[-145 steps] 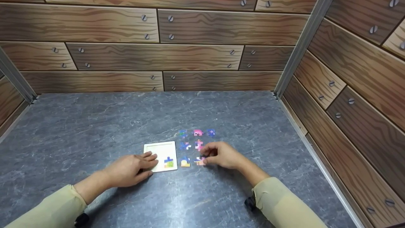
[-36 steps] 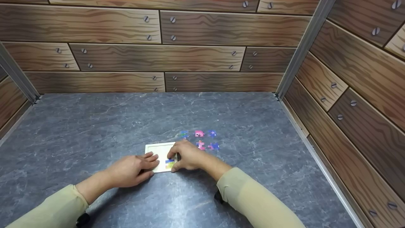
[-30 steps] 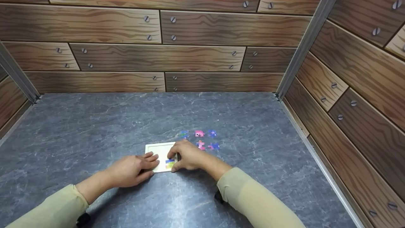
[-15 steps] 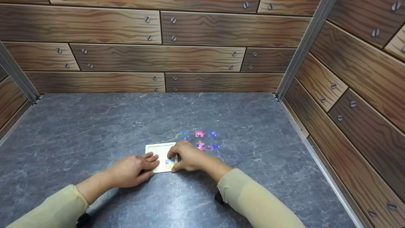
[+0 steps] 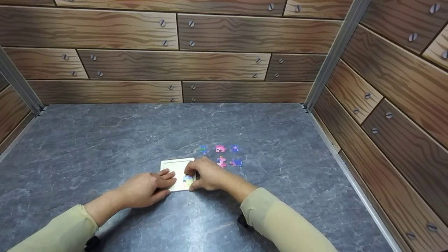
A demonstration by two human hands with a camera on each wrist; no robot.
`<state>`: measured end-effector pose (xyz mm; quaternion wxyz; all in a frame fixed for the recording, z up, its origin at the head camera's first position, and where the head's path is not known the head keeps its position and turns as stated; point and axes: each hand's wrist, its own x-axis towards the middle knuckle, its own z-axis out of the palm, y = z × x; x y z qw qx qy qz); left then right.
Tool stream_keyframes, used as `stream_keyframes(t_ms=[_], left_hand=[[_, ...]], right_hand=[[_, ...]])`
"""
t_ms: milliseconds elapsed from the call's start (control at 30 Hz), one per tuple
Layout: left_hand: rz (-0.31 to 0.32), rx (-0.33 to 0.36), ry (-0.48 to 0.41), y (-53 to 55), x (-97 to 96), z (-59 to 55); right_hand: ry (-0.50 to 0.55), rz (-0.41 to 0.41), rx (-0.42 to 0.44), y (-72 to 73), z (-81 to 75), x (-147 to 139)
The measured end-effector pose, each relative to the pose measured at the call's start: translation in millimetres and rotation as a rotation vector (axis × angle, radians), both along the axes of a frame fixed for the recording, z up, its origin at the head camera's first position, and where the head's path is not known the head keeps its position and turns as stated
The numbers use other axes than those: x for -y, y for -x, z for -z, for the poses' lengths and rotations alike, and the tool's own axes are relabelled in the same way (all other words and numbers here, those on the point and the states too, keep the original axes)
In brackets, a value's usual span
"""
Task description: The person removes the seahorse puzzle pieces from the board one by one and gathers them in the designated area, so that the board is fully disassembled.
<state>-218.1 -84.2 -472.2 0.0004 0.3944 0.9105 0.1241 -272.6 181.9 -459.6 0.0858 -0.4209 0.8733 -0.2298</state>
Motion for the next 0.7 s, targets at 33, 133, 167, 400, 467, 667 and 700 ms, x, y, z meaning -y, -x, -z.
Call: stream_keyframes(t_ms=[33, 133, 167, 400, 467, 667, 700], left_hand=[[0.001, 0.001, 0.001, -0.3, 0.1, -0.7], [0.003, 0.008, 0.003, -0.7, 0.4, -1.4], [0.003, 0.011, 0.005, -0.9, 0.4, -1.5], [-0.002, 0.013, 0.022, -0.4, 0.2, -1.2], [-0.005, 0.015, 0.019, 0.0, 0.1, -1.0], [-0.011, 0.016, 0.016, -0.1, 0.1, -0.6], [-0.011, 0.016, 0.015, -0.3, 0.0, -0.5]], right_hand=[[0.001, 0.0, 0.001, -0.2, 0.1, 0.0], [0.001, 0.003, 0.004, -0.8, 0.1, -0.1], [-0.001, 0.004, 0.003, -0.9, -0.1, 0.0], [0.001, 0.008, 0.002, -1.2, -0.4, 0.2], [0.002, 0.014, 0.006, -1.7, -0.6, 0.3], [0.009, 0.031, 0.016, -2.8, -1.3, 1.6], [0.009, 0.033, 0.016, -2.9, -1.4, 1.7]])
